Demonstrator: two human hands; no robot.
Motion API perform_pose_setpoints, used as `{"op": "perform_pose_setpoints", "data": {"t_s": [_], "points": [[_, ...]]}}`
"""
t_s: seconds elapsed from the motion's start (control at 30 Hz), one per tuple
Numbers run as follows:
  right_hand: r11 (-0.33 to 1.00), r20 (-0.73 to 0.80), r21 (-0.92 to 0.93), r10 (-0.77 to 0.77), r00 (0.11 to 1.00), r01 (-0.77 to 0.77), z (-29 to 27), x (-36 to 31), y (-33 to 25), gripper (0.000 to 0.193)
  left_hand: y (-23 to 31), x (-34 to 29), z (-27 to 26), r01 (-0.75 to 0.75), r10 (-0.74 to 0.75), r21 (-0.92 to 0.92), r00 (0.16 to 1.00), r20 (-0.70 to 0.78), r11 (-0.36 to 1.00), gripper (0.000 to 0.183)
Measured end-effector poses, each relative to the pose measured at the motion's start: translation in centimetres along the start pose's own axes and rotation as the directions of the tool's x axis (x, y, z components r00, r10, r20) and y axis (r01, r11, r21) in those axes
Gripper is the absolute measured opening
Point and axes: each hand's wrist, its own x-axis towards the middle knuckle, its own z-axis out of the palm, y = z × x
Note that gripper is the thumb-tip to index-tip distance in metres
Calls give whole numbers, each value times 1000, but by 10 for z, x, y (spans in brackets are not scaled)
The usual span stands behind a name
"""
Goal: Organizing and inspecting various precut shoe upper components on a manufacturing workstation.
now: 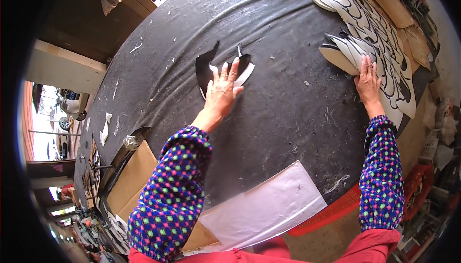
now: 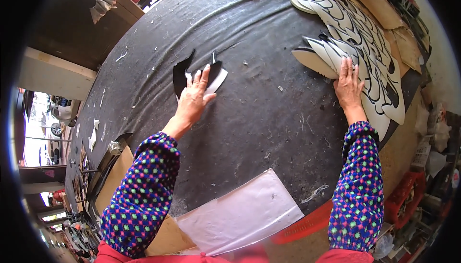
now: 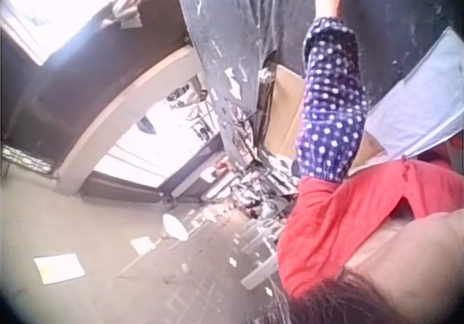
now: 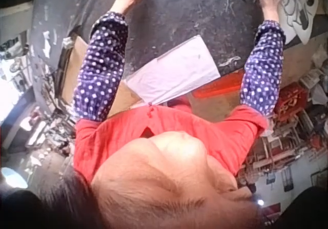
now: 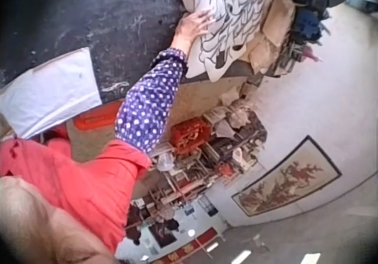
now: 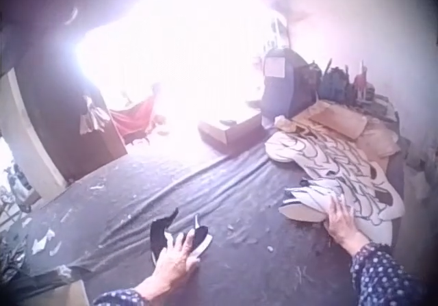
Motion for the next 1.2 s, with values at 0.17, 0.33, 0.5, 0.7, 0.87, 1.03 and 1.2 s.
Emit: {"op": "perform_pose_setpoints", "data": {"t_s": [0.17, 0.33, 0.5, 0.7, 0.87, 1.03, 1.2], "points": [[981, -173, -187, -90, 981, 57, 5, 18, 17, 78, 4, 1, 26, -14, 2, 129, 996, 91, 992, 68], [965, -171, -140, -244, 955, 222, 5, 19, 46, 76, -8, -2, 24, -253, 236, 231, 966, 101, 939, 64], [852, -116, -186, -513, 851, 489, 8, 41, 67, 74, -6, -4, 16, -272, 243, 240, 960, 142, 932, 75], [934, -237, -318, -247, 940, 165, 17, 60, 46, 78, -8, -4, 24, -213, 196, 161, 974, 114, 964, 75], [950, -181, -275, -204, 962, 150, 15, 65, 42, 71, -12, -3, 18, -203, 195, 139, 978, 69, 969, 74], [982, -167, 37, -175, 970, 183, -60, 57, 26, 63, -27, -42, -53, -188, 173, -108, 975, -138, 976, 76], [871, -303, 324, -273, 913, 368, -156, 35, -14, 56, -66, -138, -118, -172, 109, -225, 957, -267, 959, 75]]}}
